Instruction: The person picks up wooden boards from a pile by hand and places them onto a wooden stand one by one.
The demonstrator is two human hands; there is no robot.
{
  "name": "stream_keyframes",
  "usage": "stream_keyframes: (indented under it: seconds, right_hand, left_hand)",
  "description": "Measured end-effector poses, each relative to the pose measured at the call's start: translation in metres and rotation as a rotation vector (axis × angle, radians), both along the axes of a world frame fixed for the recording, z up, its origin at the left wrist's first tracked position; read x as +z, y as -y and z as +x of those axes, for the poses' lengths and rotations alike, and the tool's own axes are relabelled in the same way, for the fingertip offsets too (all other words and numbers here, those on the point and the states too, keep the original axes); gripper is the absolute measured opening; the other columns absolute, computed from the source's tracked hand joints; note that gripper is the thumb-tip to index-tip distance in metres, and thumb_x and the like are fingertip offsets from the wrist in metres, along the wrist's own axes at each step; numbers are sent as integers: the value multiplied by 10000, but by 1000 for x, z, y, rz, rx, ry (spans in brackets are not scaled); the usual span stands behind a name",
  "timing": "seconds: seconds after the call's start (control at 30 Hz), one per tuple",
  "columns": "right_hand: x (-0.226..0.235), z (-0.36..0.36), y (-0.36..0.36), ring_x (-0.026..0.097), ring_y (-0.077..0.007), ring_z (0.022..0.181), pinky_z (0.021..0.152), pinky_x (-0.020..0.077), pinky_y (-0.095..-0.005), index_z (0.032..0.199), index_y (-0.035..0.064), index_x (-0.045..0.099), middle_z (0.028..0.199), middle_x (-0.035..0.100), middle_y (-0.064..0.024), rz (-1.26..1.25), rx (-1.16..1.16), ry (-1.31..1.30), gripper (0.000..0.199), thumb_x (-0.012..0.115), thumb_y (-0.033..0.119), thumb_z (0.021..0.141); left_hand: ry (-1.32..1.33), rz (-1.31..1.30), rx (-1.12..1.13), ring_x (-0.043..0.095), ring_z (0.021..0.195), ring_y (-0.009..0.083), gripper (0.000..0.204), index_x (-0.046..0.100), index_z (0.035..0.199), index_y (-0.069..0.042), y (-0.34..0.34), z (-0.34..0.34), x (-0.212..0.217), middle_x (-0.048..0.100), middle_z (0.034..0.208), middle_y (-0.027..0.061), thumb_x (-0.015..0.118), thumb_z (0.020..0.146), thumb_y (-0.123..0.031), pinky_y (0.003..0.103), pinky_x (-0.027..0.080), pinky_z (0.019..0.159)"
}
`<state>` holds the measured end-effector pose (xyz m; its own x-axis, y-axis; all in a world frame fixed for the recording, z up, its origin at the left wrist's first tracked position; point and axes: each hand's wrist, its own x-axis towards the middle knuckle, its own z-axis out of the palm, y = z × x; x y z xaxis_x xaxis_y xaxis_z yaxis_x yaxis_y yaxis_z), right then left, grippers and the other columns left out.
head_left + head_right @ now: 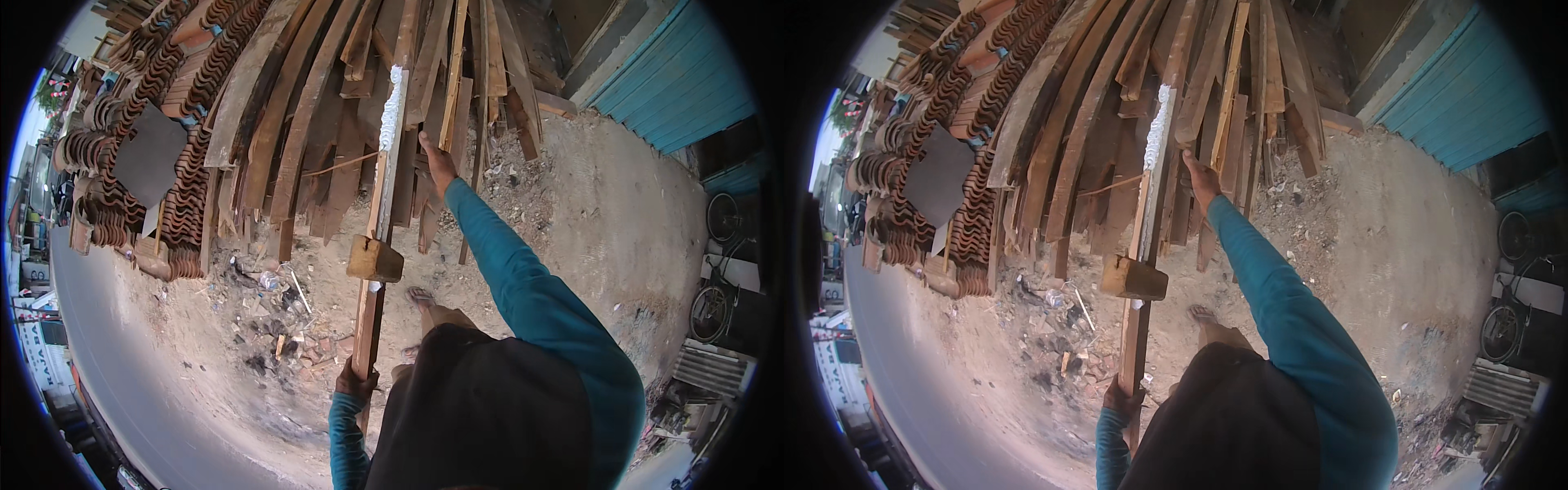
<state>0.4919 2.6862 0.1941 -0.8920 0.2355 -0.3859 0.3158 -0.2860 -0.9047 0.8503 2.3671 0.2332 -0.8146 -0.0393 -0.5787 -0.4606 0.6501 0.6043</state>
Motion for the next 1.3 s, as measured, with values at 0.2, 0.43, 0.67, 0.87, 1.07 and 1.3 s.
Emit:
stream_keyframes:
  seconds: [0.2,0.43,0.67,0.87,1.07,1.3]
  right_hand:
    - [-27,-29,-19,572,-255,988,826,485,-337,1347,-43,301,1153,519,-196,-283,-46,106,1032,600,710,708]
    - [-23,-48,0,556,-223,846,759,472,-363,1134,44,521,910,581,-68,-596,45,80,741,604,668,742]
    - [11,-33,11,638,-272,699,625,532,-408,1126,169,509,833,606,-124,-491,-37,-74,555,624,577,769]
    - [-33,-8,31,602,-267,785,679,518,-384,1162,79,495,959,599,-143,-665,82,-143,559,538,535,841]
    - [-3,6,31,543,-273,896,836,468,-407,1209,4,411,981,528,-185,-924,291,-246,680,401,583,853]
    - [-36,3,80,513,-302,925,850,447,-471,1240,-2,391,1024,495,-193,-703,186,-72,698,385,585,861]
  left_hand:
    - [215,214,44,659,813,282,579,556,1128,-63,29,58,9,659,893,168,765,641,-295,376,528,719]
    - [-13,-56,187,644,905,311,637,511,1243,-87,40,119,-14,651,1002,157,684,637,-177,380,528,791]
    - [-186,-169,150,611,891,382,609,491,1268,-96,14,141,-36,627,1014,184,628,681,-182,441,515,768]
    - [-214,-414,251,590,743,384,598,497,1251,-116,-13,185,-12,584,842,178,662,677,-138,466,497,645]
    - [-460,-679,287,560,715,321,659,424,1292,-71,34,169,4,546,835,127,660,678,-88,412,452,635]
    - [-364,-671,416,580,777,306,638,458,1251,-80,52,203,-5,547,847,111,692,658,-107,409,472,685]
